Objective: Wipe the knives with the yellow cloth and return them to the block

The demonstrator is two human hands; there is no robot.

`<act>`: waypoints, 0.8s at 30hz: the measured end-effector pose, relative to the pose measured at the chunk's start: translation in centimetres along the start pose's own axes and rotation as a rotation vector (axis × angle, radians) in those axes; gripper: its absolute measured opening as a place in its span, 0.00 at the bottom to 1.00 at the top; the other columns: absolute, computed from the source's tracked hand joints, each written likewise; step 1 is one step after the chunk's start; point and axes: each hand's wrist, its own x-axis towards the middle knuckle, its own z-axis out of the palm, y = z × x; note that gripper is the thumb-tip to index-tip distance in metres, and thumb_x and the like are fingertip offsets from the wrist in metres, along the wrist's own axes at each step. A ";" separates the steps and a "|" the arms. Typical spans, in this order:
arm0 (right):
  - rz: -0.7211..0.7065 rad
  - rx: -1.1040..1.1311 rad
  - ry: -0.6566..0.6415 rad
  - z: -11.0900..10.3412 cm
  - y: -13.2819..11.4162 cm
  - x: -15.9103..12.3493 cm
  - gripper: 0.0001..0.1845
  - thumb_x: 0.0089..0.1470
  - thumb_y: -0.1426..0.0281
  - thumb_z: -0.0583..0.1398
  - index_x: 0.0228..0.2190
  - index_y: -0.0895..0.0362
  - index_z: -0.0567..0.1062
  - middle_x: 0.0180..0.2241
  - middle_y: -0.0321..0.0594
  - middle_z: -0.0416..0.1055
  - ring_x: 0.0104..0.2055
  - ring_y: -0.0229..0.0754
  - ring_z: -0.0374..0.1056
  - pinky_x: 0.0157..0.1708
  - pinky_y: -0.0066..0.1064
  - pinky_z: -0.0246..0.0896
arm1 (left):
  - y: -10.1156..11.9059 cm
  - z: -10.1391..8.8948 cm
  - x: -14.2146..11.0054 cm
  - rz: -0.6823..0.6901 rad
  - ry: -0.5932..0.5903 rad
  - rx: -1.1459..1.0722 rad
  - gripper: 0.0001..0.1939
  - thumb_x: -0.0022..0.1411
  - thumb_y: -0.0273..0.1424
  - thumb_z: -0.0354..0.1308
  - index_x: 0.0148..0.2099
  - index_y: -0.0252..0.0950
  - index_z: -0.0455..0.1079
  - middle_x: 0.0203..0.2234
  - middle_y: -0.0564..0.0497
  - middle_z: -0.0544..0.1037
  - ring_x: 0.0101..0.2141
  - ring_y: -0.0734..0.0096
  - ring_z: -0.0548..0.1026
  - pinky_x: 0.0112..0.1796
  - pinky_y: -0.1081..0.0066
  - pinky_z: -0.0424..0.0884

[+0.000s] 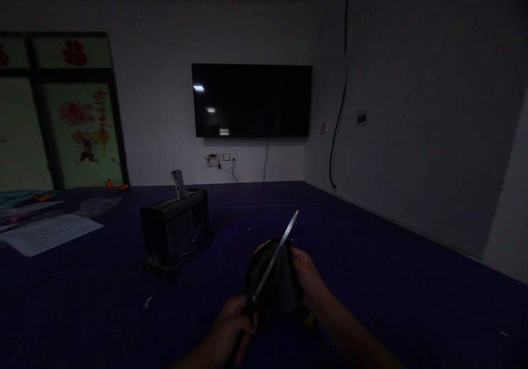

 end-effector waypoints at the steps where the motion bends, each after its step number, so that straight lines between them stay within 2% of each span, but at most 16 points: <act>1: -0.001 0.003 0.010 0.0 0.1 0.0 0.15 0.34 0.61 0.69 0.22 0.59 0.76 0.19 0.38 0.75 0.18 0.38 0.69 0.20 0.26 0.64 | 0.0 0.0 0.0 0.006 0.001 0.002 0.05 0.36 0.29 0.49 0.21 0.34 0.62 0.07 0.61 0.56 0.06 0.83 0.49 0.08 0.80 0.42; 6: -0.018 0.003 0.046 -0.4 0.3 0.3 0.17 0.34 0.60 0.69 0.26 0.58 0.76 0.20 0.38 0.75 0.21 0.42 0.71 0.24 0.31 0.66 | -0.1 -0.1 0.1 -0.018 -0.003 0.009 0.05 0.35 0.29 0.49 0.21 0.35 0.62 0.07 0.61 0.57 0.06 0.83 0.50 0.08 0.81 0.43; 12: -0.066 0.030 0.131 -0.8 0.0 0.7 0.19 0.32 0.60 0.69 0.28 0.57 0.75 0.22 0.38 0.75 0.23 0.43 0.71 0.24 0.31 0.66 | 0.0 -0.3 0.0 -0.063 0.000 0.025 0.07 0.34 0.29 0.49 0.22 0.35 0.63 0.06 0.61 0.57 0.06 0.82 0.50 0.07 0.80 0.43; 19: -0.049 0.019 0.012 0.1 0.2 0.2 0.21 0.35 0.58 0.68 0.30 0.57 0.73 0.22 0.37 0.74 0.25 0.43 0.71 0.25 0.31 0.66 | -0.1 -0.3 0.1 -0.051 -0.004 0.001 0.06 0.35 0.29 0.49 0.22 0.34 0.63 0.06 0.61 0.57 0.06 0.82 0.50 0.07 0.80 0.43; 24: -0.064 -0.004 -0.001 -0.1 0.1 0.4 0.22 0.34 0.55 0.68 0.28 0.56 0.72 0.21 0.36 0.73 0.24 0.42 0.70 0.24 0.30 0.64 | -0.4 -0.4 0.2 -0.050 -0.015 0.009 0.06 0.36 0.29 0.50 0.23 0.34 0.63 0.06 0.60 0.58 0.06 0.82 0.50 0.07 0.80 0.44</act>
